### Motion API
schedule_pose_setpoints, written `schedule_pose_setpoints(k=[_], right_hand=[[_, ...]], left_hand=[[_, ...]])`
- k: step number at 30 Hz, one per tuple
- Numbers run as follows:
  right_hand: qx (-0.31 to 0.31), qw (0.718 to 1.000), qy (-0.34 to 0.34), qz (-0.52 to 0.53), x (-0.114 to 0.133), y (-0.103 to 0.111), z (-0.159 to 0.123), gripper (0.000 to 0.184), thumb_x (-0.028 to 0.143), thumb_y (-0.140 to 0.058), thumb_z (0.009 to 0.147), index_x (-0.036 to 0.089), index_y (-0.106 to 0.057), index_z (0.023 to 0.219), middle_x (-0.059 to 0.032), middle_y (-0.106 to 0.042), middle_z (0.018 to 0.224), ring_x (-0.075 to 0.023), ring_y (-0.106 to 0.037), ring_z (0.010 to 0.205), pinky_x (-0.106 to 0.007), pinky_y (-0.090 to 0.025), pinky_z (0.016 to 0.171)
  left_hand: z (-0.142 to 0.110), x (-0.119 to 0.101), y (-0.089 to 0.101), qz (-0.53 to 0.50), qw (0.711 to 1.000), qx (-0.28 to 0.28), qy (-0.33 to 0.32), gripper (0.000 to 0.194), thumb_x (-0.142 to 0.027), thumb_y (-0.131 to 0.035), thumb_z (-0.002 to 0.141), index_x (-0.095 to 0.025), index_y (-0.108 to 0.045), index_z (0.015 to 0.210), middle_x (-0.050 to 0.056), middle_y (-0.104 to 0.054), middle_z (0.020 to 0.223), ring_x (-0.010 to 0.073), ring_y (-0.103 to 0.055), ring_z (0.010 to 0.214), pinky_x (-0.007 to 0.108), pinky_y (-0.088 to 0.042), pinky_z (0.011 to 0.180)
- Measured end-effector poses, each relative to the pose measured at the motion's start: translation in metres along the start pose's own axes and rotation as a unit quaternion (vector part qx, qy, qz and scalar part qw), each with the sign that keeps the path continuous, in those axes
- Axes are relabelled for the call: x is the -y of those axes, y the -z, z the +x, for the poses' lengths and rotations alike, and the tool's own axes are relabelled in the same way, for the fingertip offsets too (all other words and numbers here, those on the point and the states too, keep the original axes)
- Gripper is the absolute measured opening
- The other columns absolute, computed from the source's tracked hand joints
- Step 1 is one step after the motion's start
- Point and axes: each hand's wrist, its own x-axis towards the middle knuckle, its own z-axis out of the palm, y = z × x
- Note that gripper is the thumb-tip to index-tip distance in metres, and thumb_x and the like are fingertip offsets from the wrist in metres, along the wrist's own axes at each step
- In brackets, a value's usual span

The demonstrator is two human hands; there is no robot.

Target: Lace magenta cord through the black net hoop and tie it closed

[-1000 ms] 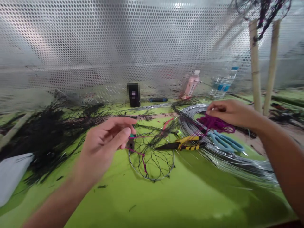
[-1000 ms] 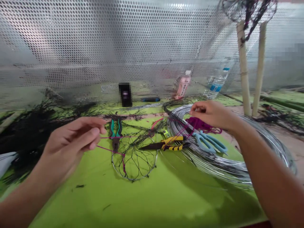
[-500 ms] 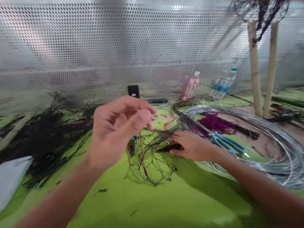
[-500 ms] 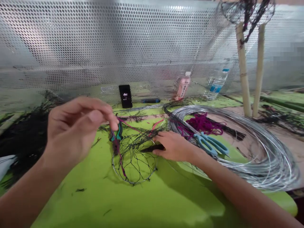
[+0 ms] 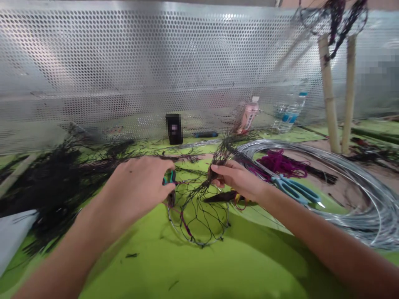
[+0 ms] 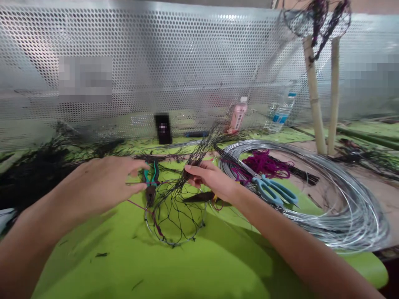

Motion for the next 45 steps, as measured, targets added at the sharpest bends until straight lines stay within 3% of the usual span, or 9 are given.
schedule_pose_setpoints(k=[3,7,12,14,21,26,33,42,45], right_hand=[[0.011,1.0,0.005,0.016,-0.003,0.003,-0.006,0.046,0.057,-0.082,0.074,0.019,-0.056,0.067,0.0009,-0.056,0.063,-0.0125,-0.053,0.059,-0.03,-0.038,0.059],[-0.008,1.0,-0.01,0.027,-0.013,0.014,0.002,0.045,0.057,-0.081,0.075,0.019,-0.057,0.067,0.001,-0.058,0.061,-0.0126,-0.053,0.058,-0.03,-0.039,0.058],[-0.02,0.999,-0.031,0.034,-0.023,0.026,0.013,0.039,0.054,-0.083,0.074,0.019,-0.067,0.081,-0.0049,-0.072,0.084,-0.0157,-0.062,0.07,-0.03,-0.047,0.063],[-0.011,0.999,-0.029,0.037,-0.022,0.025,0.012,0.038,0.053,-0.082,0.074,0.018,-0.068,0.082,-0.0062,-0.073,0.09,-0.0161,-0.064,0.073,-0.031,-0.049,0.066],[0.009,0.999,0.013,0.052,-0.005,0.016,0.007,0.034,0.047,-0.083,0.076,0.017,-0.065,0.077,-0.0027,-0.066,0.068,-0.0161,-0.062,0.066,-0.031,-0.046,0.063],[0.027,0.997,0.047,0.061,0.014,0.011,0.008,0.02,0.033,-0.082,0.073,0.019,-0.071,0.082,-0.0013,-0.066,0.078,-0.0147,-0.06,0.068,-0.032,-0.048,0.066],[0.023,0.996,0.047,0.074,0.026,0.0,0.022,0.012,0.021,-0.077,0.068,0.018,-0.067,0.074,-0.0023,-0.066,0.079,-0.015,-0.06,0.072,-0.034,-0.049,0.073],[-0.057,0.995,0.081,0.025,0.001,-0.027,0.003,0.075,0.024,-0.088,0.064,0.033,-0.053,0.13,-0.003,-0.06,0.119,-0.0188,-0.062,0.095,-0.035,-0.053,0.08],[-0.066,0.99,0.085,-0.087,-0.006,-0.03,-0.004,0.049,0.028,-0.086,0.07,0.029,-0.063,0.113,-0.0011,-0.064,0.096,-0.0183,-0.06,0.08,-0.036,-0.049,0.072]], left_hand=[[0.013,0.012,-0.01,-0.059,0.996,0.063,0.027,0.024,-0.02,-0.075,0.072,-0.023,-0.065,0.05,0.002,-0.046,0.049,0.0139,-0.026,0.045,0.03,-0.016,0.054],[0.034,0.007,-0.012,-0.219,0.972,0.081,0.015,0.026,-0.041,-0.065,0.09,-0.025,-0.075,0.072,-0.001,-0.042,0.048,0.013,-0.029,0.041,0.028,-0.022,0.048],[0.044,-0.022,-0.003,-0.67,0.742,-0.021,0.015,0.024,-0.028,-0.051,0.102,-0.027,-0.074,0.096,-0.005,-0.025,0.055,0.0126,-0.028,0.049,0.023,-0.031,0.049],[0.041,-0.029,0.004,-0.707,0.705,-0.052,-0.008,0.034,-0.018,-0.044,0.104,-0.025,-0.075,0.094,-0.004,-0.029,0.054,0.0138,-0.042,0.056,0.024,-0.043,0.061],[0.024,-0.018,0.046,-0.633,0.768,-0.061,-0.073,0.034,-0.022,-0.043,0.108,-0.016,-0.074,0.095,-0.005,-0.024,0.052,0.0082,-0.032,0.045,0.023,-0.035,0.049],[0.027,-0.009,0.01,-0.469,0.879,0.046,0.07,0.027,-0.033,-0.057,0.101,-0.018,-0.077,0.091,-0.001,-0.049,0.057,0.008,-0.037,0.046,0.022,-0.024,0.045],[0.027,-0.006,-0.074,-0.564,0.805,0.123,0.137,0.058,-0.06,-0.035,0.101,-0.018,-0.074,0.09,0.006,-0.069,0.078,0.0065,-0.018,0.041,0.029,-0.012,0.046],[0.017,-0.006,-0.091,-0.575,0.795,0.092,0.17,0.025,-0.038,-0.085,0.075,-0.02,-0.074,0.087,-0.002,-0.062,0.071,0.0093,-0.042,0.056,0.025,-0.03,0.054],[0.016,-0.004,-0.087,-0.577,0.794,0.082,0.176,0.024,-0.036,-0.086,0.073,-0.019,-0.074,0.085,-0.001,-0.064,0.073,0.0108,-0.049,0.061,0.026,-0.034,0.057]])
